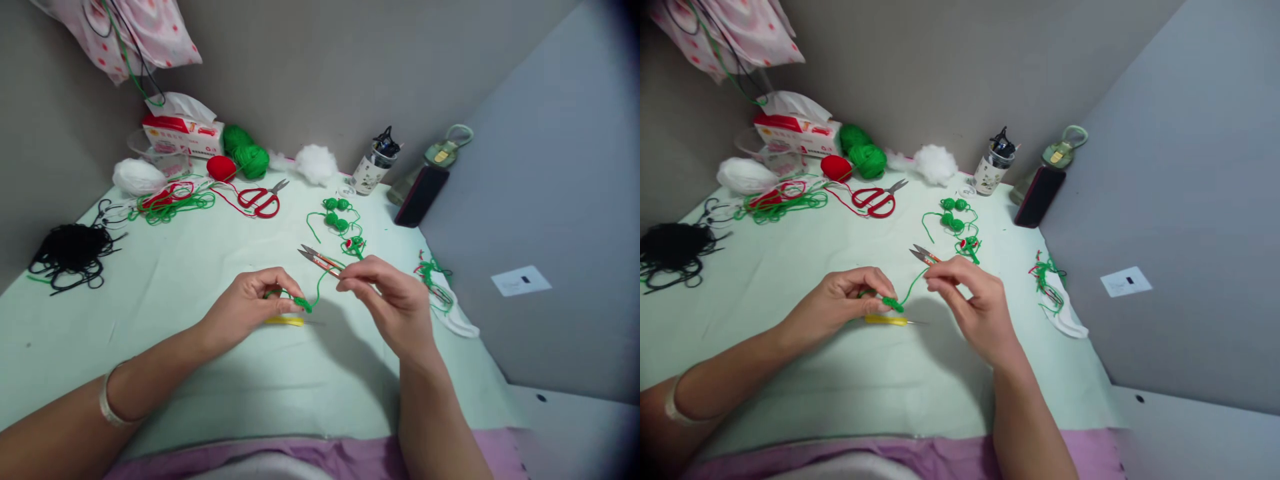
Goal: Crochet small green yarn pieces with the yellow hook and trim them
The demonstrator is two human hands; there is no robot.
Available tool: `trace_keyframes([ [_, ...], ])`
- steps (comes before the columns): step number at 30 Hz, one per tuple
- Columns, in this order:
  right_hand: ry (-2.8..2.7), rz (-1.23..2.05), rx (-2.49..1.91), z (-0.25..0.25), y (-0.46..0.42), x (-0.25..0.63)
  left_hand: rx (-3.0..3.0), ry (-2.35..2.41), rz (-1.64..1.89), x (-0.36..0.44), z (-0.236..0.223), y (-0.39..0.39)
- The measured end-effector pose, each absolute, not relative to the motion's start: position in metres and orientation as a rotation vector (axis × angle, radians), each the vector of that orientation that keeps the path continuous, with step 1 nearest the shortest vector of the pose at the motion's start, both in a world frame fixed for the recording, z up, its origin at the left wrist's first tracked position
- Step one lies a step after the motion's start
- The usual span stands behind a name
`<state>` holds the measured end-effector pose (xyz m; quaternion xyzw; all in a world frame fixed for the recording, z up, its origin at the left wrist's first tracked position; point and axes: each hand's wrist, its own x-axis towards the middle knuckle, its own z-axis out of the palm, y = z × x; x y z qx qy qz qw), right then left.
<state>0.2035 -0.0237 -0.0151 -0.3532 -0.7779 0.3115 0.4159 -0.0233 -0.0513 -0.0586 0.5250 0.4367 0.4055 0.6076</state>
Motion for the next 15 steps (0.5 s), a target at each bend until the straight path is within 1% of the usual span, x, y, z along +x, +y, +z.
trace_keyframes([
  [2,-2.124,0.663,-0.835,-0.0166,-0.0236,0.2031,1.211,0.99,0.938,-0.0244,-0.0586,-0.0517],
  [5,-2.222,0.564,-0.827,-0.0192,-0.0216,0.2043,1.188,0.972,0.936,-0.0258,-0.0573,-0.0527],
  [15,-2.309,0.47,-0.814,-0.0225,-0.0227,0.2021,1.182,0.97,0.889,-0.0246,-0.0567,-0.0521],
])
